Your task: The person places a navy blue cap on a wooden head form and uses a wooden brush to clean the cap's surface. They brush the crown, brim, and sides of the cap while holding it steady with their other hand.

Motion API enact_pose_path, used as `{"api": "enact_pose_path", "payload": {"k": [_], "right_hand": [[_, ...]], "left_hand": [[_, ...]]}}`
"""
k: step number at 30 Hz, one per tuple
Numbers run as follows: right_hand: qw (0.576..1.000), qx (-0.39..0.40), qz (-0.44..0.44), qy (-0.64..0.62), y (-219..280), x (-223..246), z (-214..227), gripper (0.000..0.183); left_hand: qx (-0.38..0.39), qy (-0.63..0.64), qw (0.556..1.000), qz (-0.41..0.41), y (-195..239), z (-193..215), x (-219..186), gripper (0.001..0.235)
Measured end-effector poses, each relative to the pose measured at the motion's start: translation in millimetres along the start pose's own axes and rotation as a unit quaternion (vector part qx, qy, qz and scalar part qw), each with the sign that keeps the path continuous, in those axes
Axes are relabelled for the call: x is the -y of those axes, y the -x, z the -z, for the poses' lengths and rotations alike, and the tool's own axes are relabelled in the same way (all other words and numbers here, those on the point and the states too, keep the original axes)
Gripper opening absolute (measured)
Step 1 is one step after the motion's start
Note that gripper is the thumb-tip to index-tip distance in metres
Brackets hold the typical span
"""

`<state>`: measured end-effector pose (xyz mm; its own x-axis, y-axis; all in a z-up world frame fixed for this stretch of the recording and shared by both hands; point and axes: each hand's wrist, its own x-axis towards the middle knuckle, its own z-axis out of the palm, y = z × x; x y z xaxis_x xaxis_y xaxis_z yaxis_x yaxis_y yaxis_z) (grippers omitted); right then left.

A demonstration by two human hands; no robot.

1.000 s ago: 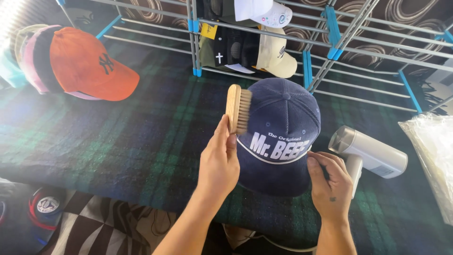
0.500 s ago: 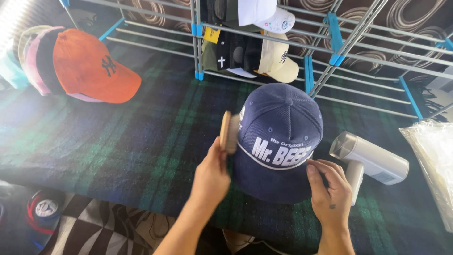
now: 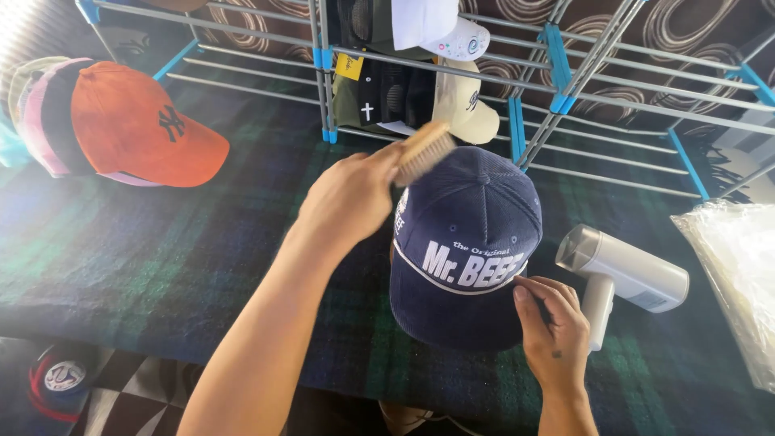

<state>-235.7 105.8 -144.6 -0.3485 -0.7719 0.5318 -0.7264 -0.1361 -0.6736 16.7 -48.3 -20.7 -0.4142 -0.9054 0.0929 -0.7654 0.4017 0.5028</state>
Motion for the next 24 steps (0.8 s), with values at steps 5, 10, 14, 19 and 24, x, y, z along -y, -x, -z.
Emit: {"api": "enact_pose_path", "payload": {"k": [5, 10, 14, 19, 24], "right_hand": [[1.0, -0.001, -0.016, 0.005, -2, -6, -1, 0.019], [1.0, 0.005, -0.012, 0.01, -3, -10, -2, 0.02], [0.999, 0.01, -0.032, 0.003, -2, -7, -3, 0.023], [1.0, 0.01, -0.019, 0.011, -2, -9, 0, 0.021], [1.0, 0.011, 0.0, 0.005, -3, -7, 1, 0.021]], "left_hand": [[-0.092, 0.151, 0.984, 0.011, 8, -84, 73, 0.048], [-0.159, 0.189, 0.962, 0.116, 43, -116, 84, 0.051], [-0.283, 0.172, 0.942, -0.061, 66, -103, 27, 0.053], [-0.151, 0.187, 0.965, 0.109, 76, -152, 64, 0.058], [-0.213, 0.032, 0.976, 0.013, 64, -83, 52, 0.058]]}}
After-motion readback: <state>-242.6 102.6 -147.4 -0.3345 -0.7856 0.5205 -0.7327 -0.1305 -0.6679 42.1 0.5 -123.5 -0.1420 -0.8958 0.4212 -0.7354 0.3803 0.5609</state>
